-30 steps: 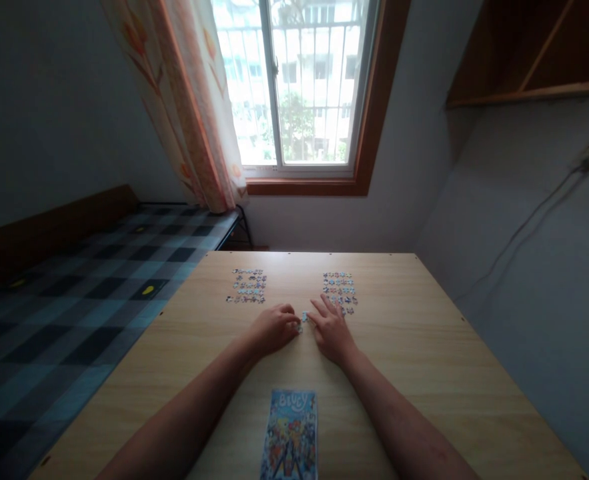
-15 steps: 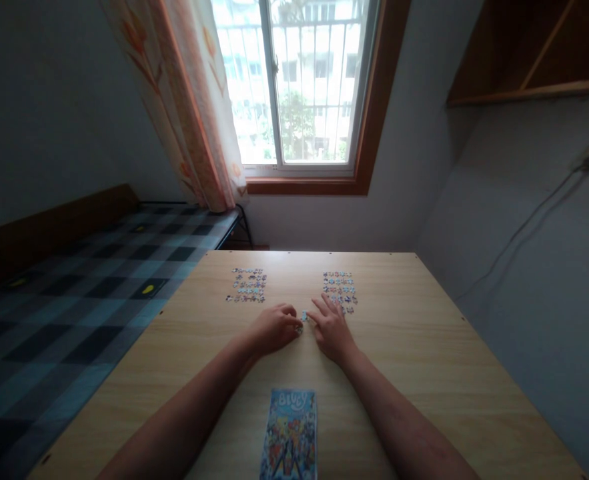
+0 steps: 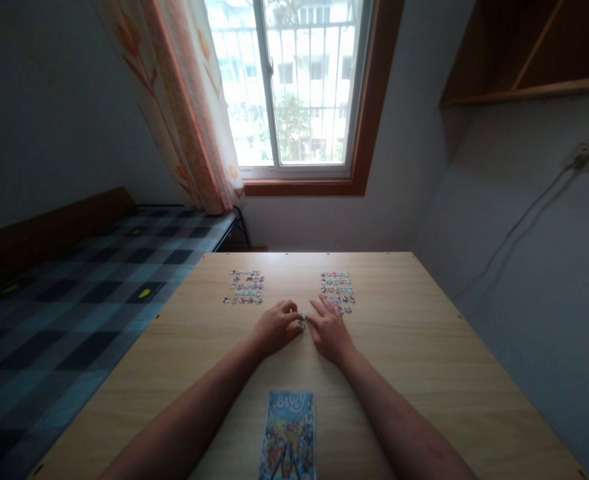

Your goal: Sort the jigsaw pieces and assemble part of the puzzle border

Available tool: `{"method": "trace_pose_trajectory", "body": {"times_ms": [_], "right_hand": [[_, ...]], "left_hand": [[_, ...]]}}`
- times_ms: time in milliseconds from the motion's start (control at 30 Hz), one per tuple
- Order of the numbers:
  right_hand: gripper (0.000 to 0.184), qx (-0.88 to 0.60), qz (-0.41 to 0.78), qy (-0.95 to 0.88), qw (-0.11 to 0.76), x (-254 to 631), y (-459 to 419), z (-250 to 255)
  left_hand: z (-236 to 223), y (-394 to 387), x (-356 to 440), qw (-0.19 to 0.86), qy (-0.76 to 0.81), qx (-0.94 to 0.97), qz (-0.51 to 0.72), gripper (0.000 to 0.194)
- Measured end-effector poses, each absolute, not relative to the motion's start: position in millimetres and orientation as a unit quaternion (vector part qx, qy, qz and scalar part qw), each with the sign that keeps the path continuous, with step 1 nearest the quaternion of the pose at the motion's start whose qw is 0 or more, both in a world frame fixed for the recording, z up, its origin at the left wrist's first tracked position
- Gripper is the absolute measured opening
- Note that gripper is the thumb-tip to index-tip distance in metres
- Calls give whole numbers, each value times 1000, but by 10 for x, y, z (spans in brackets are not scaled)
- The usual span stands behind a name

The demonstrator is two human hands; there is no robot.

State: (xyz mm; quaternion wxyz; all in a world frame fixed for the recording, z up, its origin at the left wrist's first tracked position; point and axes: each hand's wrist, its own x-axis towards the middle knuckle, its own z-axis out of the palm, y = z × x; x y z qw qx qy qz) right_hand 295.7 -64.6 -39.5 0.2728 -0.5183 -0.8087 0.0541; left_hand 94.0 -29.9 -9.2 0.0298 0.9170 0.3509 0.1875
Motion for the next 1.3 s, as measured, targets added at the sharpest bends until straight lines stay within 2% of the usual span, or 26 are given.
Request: {"method": "trace_pose_trajectory", "body": {"times_ms": [133, 400, 867, 1067, 1300], "right_hand": [[42, -518, 59, -810, 269, 2955, -638, -398], [35, -514, 53, -810, 278, 2967, -621, -429], [34, -507, 39, -817, 274, 2968, -643, -401], [45, -511, 49, -793, 327, 2997, -670, -366], [41, -530, 45, -746, 400, 3111, -696, -385]], "left_hand": [[-117, -286, 980, 7, 350, 919, 181, 13], [-149, -285, 977, -1, 337, 921, 193, 16], [-130, -319, 989, 13, 340, 921, 187, 19], [-140, -329, 974, 14, 345, 914, 213, 20], [-196, -275, 822, 25, 371, 893, 252, 23]]}}
